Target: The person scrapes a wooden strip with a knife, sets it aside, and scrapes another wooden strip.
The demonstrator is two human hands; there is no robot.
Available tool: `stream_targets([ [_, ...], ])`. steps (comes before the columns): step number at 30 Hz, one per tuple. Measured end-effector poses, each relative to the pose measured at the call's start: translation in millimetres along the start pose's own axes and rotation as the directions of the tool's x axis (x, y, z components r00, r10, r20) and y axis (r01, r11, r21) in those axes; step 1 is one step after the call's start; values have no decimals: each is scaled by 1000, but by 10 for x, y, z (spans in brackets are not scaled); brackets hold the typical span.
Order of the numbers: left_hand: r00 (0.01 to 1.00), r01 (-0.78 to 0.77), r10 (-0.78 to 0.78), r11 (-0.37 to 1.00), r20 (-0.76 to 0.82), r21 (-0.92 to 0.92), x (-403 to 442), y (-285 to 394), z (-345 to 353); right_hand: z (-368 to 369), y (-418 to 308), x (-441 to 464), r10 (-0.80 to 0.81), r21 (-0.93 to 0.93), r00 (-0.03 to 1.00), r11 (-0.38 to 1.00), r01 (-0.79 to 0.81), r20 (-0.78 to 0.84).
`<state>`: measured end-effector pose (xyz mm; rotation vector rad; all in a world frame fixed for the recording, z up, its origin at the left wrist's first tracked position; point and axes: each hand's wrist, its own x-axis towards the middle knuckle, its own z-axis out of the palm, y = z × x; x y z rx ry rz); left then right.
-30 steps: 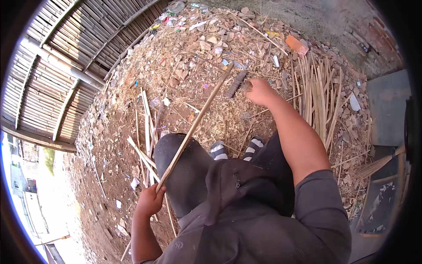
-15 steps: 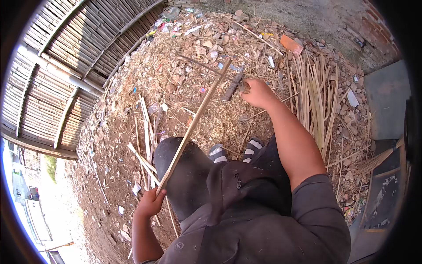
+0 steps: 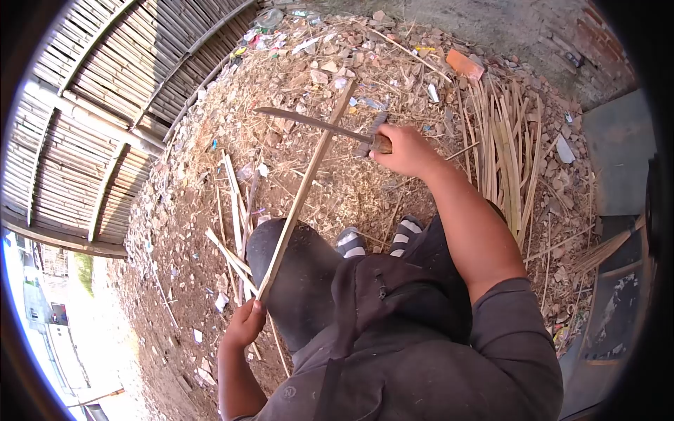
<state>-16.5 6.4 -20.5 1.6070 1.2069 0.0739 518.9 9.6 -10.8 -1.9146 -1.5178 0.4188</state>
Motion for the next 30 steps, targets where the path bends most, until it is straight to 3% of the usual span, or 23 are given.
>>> stream_targets([
  [6,998,59,-59,998,-11,-2,-25,95,-20,-34,-123,-58,-28,-87,999,996,31,42],
  [12,994,107,-107,994,-10,-10,-21,151,-47,-58,-218,-75,-49,-314,997,947,66,62],
  [16,991,121,-117,990,-63,76,-30,214,-33,107,-286,-128,-135,-261,983,951,164,123],
  [19,999,15,-7,967,-34,253,-67,417,8,190,-478,-155,-175,-293,963,928,232,206],
  [22,995,-44,65,964,-71,262,-54,416,58,113,-478,-90,-140,-244,959,949,201,247],
  [25,993,63,-38,969,-108,241,1,372,51,266,-116,27,-104,-69,993,992,108,57],
  [27,992,112,-100,981,-82,156,13,366,10,289,-98,26,-117,-102,993,988,119,24],
  [28,989,139,-132,984,-69,113,10,359,1,296,-127,8,-125,-117,992,985,125,10],
  [30,986,164,-159,977,-46,135,17,394,-13,288,-306,-62,-183,-184,974,961,206,131],
])
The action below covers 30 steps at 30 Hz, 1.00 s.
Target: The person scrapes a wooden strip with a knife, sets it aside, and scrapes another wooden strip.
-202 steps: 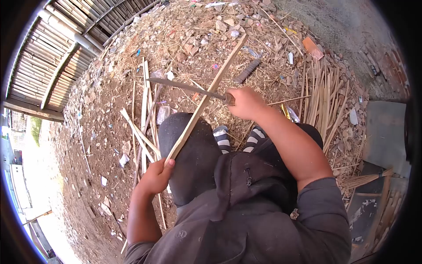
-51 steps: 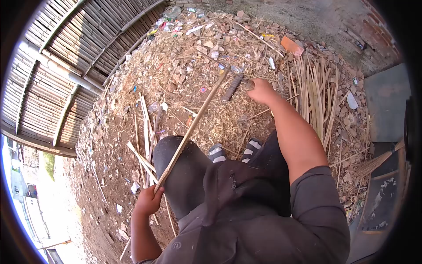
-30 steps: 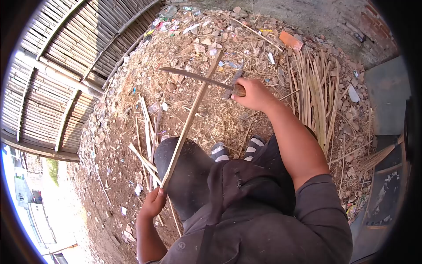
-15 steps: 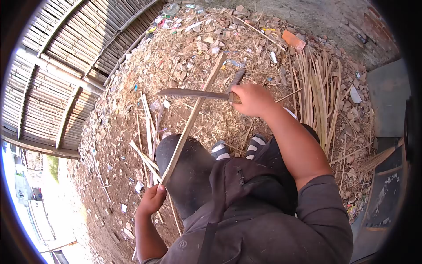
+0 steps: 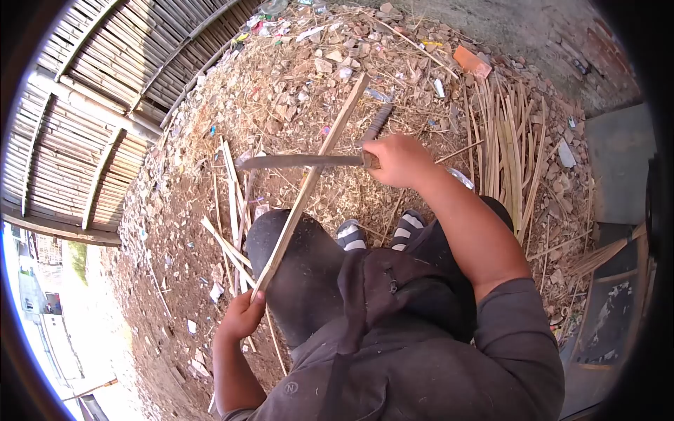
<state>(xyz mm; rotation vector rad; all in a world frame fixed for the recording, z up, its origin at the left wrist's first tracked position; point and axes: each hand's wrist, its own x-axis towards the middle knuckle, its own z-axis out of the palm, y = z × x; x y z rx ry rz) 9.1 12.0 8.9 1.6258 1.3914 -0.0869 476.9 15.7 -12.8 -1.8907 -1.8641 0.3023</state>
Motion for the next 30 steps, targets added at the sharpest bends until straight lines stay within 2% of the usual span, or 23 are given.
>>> stream_targets([
  [1,1000,14,-14,1000,16,12,6,29,-6,-26,-70,-13,-36,-35,998,999,38,59],
  [4,996,-91,93,985,-4,146,-18,191,55,3,-73,-8,-31,-32,974,999,39,222],
  [5,996,-78,86,976,-29,204,-12,272,74,90,100,24,24,19,978,999,-28,205],
  [8,1000,13,-11,992,-13,128,-36,349,46,303,489,133,331,188,929,914,-359,164],
  [12,999,35,-41,988,32,148,9,234,9,99,-74,56,173,-1,953,984,-178,248],
  [13,1000,-11,9,982,14,189,29,214,19,31,-264,20,111,-76,946,993,-92,306],
  [15,995,-91,100,959,-18,269,40,188,49,236,12,113,174,61,953,979,-194,246],
  [17,999,-13,20,968,-25,250,-25,315,68,413,370,179,248,160,949,947,-280,193],
  [20,999,39,-35,980,-26,194,-58,322,20,260,239,216,278,45,927,954,-298,253],
  [21,998,69,-67,984,-17,163,-68,335,21,359,238,165,232,44,958,969,-242,169],
  [22,995,99,-100,986,-2,136,-72,339,22,318,72,94,162,6,969,986,-166,184],
  [24,1000,3,-2,982,-8,190,-42,258,38,243,-219,9,27,-71,974,997,-11,226],
  [25,999,-43,47,977,-14,211,-22,215,59,282,-138,6,-18,-45,980,999,28,200],
  [28,995,-59,68,991,-70,123,2,231,165,395,294,126,169,156,981,971,-182,95],
  [29,997,-29,36,995,-64,100,14,234,138,370,281,141,189,103,974,974,-202,121],
  [30,999,5,-1,997,-54,73,6,195,129,342,211,128,149,116,987,981,-156,64],
])
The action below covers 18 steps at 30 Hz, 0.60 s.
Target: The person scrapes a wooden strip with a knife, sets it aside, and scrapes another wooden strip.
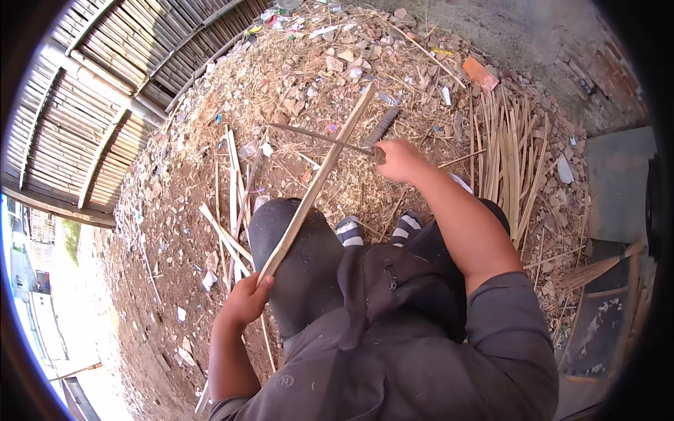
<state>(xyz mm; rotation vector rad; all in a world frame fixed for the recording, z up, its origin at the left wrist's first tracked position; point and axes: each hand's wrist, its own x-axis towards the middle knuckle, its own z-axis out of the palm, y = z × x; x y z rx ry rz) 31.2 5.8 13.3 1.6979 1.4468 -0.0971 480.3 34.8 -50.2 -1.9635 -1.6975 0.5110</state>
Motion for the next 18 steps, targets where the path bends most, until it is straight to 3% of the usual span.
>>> stream_targets([
  [2,998,49,-48,999,33,-23,-14,15,-8,43,-104,-93,-75,21,993,997,77,-96],
  [4,995,77,-76,997,70,-17,-61,78,-39,-65,-290,-165,-53,-113,997,992,59,58],
  [6,999,-33,32,999,10,29,-6,114,-16,-106,-320,-138,-55,-156,981,984,84,185],
  [7,997,-69,70,996,-10,50,-87,91,19,-29,-121,-55,53,39,998,998,-55,38],
  [10,994,85,-86,996,63,19,-76,164,-71,-12,57,26,86,-131,996,987,-91,-37],
  [11,996,72,-73,997,46,29,-86,153,-64,44,111,18,28,-84,996,996,-35,-87],
  [14,998,18,-17,1000,59,-10,-68,46,-44,-177,-363,-160,-74,-169,995,982,84,62],
  [15,999,-27,25,999,40,40,-40,54,-50,-166,-437,-180,-160,-320,975,926,202,154],
  [17,995,-95,95,987,9,129,-70,46,-17,-57,-64,34,41,-53,999,998,-41,12],
  [18,999,-32,28,993,35,110,-147,61,-13,39,132,62,161,95,986,983,-156,-37],
])
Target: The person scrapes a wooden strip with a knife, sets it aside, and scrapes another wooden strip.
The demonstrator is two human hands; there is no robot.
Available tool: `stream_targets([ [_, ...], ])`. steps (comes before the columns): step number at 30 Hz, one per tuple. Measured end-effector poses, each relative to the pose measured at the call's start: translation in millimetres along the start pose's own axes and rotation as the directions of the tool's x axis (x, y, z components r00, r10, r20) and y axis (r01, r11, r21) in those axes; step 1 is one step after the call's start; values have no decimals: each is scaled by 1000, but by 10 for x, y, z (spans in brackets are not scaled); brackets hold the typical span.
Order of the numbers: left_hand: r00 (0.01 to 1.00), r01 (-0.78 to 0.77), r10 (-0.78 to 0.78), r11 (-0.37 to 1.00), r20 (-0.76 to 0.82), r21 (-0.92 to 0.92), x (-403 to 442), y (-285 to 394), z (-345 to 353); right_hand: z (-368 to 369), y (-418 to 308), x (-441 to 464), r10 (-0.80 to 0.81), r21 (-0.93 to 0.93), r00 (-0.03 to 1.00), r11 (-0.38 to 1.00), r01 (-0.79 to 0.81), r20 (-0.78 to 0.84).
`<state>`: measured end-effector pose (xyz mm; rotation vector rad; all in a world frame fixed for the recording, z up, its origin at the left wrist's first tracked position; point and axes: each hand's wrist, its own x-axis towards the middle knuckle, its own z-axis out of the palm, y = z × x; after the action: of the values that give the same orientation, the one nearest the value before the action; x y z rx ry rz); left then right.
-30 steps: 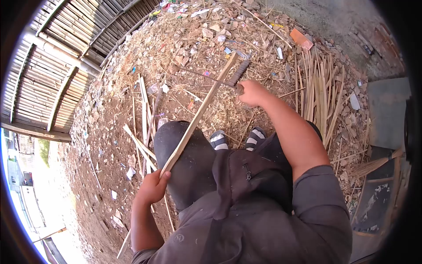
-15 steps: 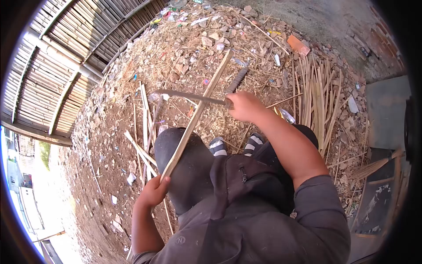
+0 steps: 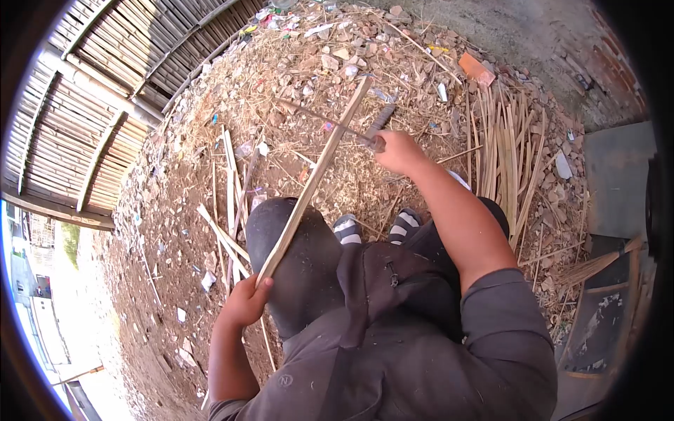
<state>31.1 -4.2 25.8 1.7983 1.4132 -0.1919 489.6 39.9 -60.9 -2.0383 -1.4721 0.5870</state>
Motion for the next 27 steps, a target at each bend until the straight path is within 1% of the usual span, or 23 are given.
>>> stream_targets([
  [1,999,34,-34,999,3,-23,36,91,-36,-40,37,56,38,-67,998,997,-35,55],
  [2,997,75,-75,996,12,-40,41,154,-87,-59,67,93,16,-106,999,994,-12,40],
  [4,996,84,-83,988,17,-132,39,79,-56,-152,-50,-15,-14,-186,999,982,20,33],
  [5,996,94,-90,983,29,-159,53,32,-42,-193,-139,-101,-98,-176,995,979,99,12],
  [6,994,107,-100,978,48,-181,51,-4,-39,-209,-270,-197,-174,-247,983,952,182,55],
  [8,1000,-7,8,997,11,-79,64,-44,-39,-247,-469,-301,-316,-376,935,857,353,160],
  [9,998,-62,62,998,-9,-33,67,-61,-30,-289,-484,-313,-348,-435,918,809,397,190],
  [10,999,-41,41,999,-18,-34,43,-81,6,-290,-379,-269,-219,-319,966,913,254,140],
  [11,1000,-19,18,999,-20,-29,2,-98,19,-276,-186,-197,-69,-187,992,978,89,108],
  [12,999,-25,23,999,-47,-29,77,-61,14,-322,-8,-50,69,-59,995,996,-65,67],
  [13,1000,19,-21,997,-19,-73,78,1,-38,-317,47,-14,-24,-181,1000,983,26,12],
  [15,991,128,-121,979,59,-158,16,102,-119,-249,62,-60,-48,-179,998,983,41,-31],
  [16,993,109,-101,982,64,-151,52,56,-112,-252,-24,-88,-60,-177,996,983,49,-59],
  [18,994,80,-70,989,86,-126,78,-53,-96,-272,-265,-210,-184,-262,981,946,193,55],
  [19,995,81,-75,991,63,-102,63,-20,-84,-279,-334,-238,-245,-299,962,915,270,119],
  [22,996,56,-53,998,71,-42,69,-110,-93,-267,25,-54,-130,-195,990,971,140,61],
  [23,997,60,-56,995,43,-74,60,-123,-60,-206,287,74,-25,-27,997,999,24,-74],
  [26,990,116,-110,991,91,-72,38,-132,-145,-335,71,-5,-40,-246,997,969,21,-72],
  [27,992,105,-99,991,84,-78,65,-170,-135,-272,86,-1,-95,-210,993,975,77,-73],
])
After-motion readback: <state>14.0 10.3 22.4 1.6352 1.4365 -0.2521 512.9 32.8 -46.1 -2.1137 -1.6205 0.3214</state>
